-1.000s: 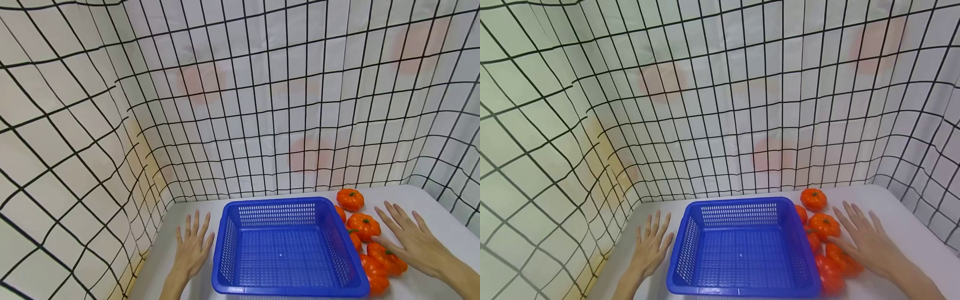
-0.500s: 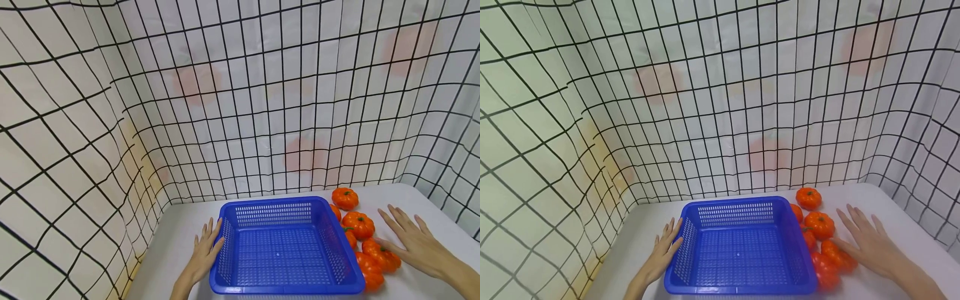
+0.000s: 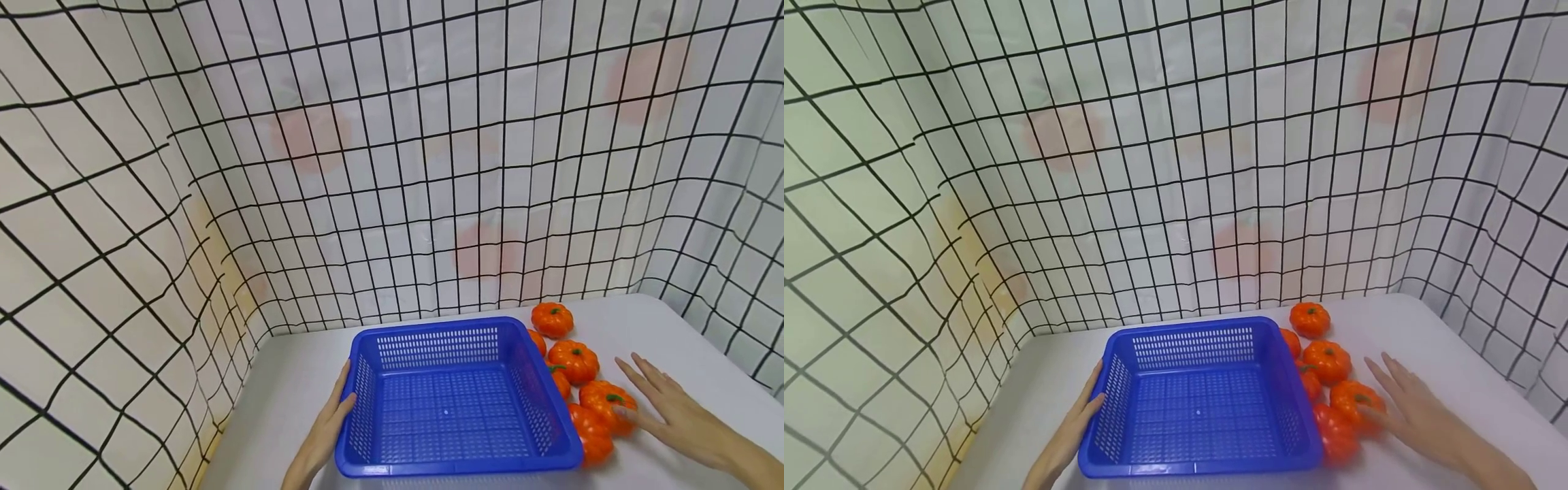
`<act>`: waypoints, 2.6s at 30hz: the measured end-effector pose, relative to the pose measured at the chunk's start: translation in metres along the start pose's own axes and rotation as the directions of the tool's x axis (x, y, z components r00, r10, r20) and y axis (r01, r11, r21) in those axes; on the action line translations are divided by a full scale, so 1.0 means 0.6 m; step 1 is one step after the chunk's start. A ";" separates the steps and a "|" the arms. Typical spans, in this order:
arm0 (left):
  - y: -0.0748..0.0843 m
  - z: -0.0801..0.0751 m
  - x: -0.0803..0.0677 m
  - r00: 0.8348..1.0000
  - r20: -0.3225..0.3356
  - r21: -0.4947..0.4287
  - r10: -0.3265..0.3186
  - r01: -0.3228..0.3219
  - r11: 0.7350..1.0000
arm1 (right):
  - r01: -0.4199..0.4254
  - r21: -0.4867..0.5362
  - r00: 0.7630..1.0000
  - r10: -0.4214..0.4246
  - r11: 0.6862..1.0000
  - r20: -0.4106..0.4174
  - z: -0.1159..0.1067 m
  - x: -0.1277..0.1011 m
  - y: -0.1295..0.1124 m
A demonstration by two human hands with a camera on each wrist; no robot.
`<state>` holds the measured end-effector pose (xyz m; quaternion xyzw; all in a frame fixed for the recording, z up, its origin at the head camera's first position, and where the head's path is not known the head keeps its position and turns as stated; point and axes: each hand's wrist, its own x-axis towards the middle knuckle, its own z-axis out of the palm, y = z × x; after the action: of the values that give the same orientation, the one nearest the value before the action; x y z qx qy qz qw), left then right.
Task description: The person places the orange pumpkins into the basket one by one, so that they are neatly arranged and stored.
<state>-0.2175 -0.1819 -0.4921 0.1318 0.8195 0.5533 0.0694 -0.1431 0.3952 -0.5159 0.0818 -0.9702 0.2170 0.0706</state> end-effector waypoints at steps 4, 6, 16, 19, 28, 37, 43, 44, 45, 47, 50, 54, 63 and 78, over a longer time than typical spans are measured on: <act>-0.001 0.002 0.004 1.000 0.023 -0.060 0.010 -0.008 0.998 | -0.044 0.029 0.998 0.043 0.999 0.056 0.004 -0.005 0.005; -0.001 0.003 0.005 1.000 0.028 -0.081 0.003 0.000 0.997 | -0.044 0.044 0.996 0.041 0.998 0.076 0.007 -0.008 0.007; -0.002 0.012 0.003 0.997 0.048 -0.308 -0.056 0.069 0.949 | -0.043 0.137 0.988 0.022 0.990 0.154 0.021 -0.009 0.006; -0.001 0.016 0.003 0.998 0.043 -0.333 -0.053 0.064 0.941 | -0.037 0.133 0.989 0.017 0.990 0.147 0.023 -0.007 0.002; -0.002 0.018 0.004 0.998 0.012 -0.327 -0.059 0.060 0.943 | 0.021 0.054 0.996 -0.026 0.998 0.090 0.019 0.004 -0.014; -0.001 0.021 0.004 0.998 -0.008 -0.329 -0.055 0.049 0.943 | 0.030 0.037 0.999 -0.031 0.999 0.018 -0.015 0.019 -0.010; -0.001 0.022 0.005 0.997 -0.023 -0.325 -0.069 0.058 0.944 | 0.058 0.076 0.998 -0.056 0.995 -0.031 -0.054 0.033 -0.031; -0.002 0.022 0.005 0.997 -0.024 -0.325 -0.070 0.059 0.944 | 0.057 0.077 0.998 -0.055 0.995 -0.023 -0.061 0.037 -0.039; -0.002 0.022 0.005 0.997 -0.024 -0.326 -0.071 0.060 0.944 | 0.057 0.076 0.998 -0.056 0.996 -0.015 -0.069 0.042 -0.047; -0.002 0.022 0.004 0.997 -0.026 -0.326 -0.073 0.061 0.943 | 0.066 0.079 0.998 -0.067 0.995 0.000 -0.083 0.056 -0.065; -0.001 0.021 0.004 0.997 -0.024 -0.336 -0.068 0.055 0.940 | 0.097 0.102 0.994 -0.101 0.990 0.031 -0.101 0.081 -0.095; -0.001 0.020 0.006 0.999 -0.008 -0.366 -0.044 0.038 0.930 | 0.153 0.164 0.983 -0.167 0.974 0.073 -0.119 0.119 -0.136; -0.001 0.021 0.003 0.999 0.014 -0.379 -0.043 0.045 0.924 | 0.263 0.311 0.931 -0.325 0.913 0.164 -0.093 0.211 -0.231; -0.002 0.024 0.005 0.999 0.015 -0.371 -0.029 0.033 0.928 | 0.278 0.468 0.834 -0.452 0.839 0.316 -0.014 0.325 -0.346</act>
<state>-0.2169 -0.1689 -0.4986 0.1060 0.7018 0.6964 0.1056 -0.2936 0.1885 -0.3896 0.3262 -0.8616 0.3717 -0.1140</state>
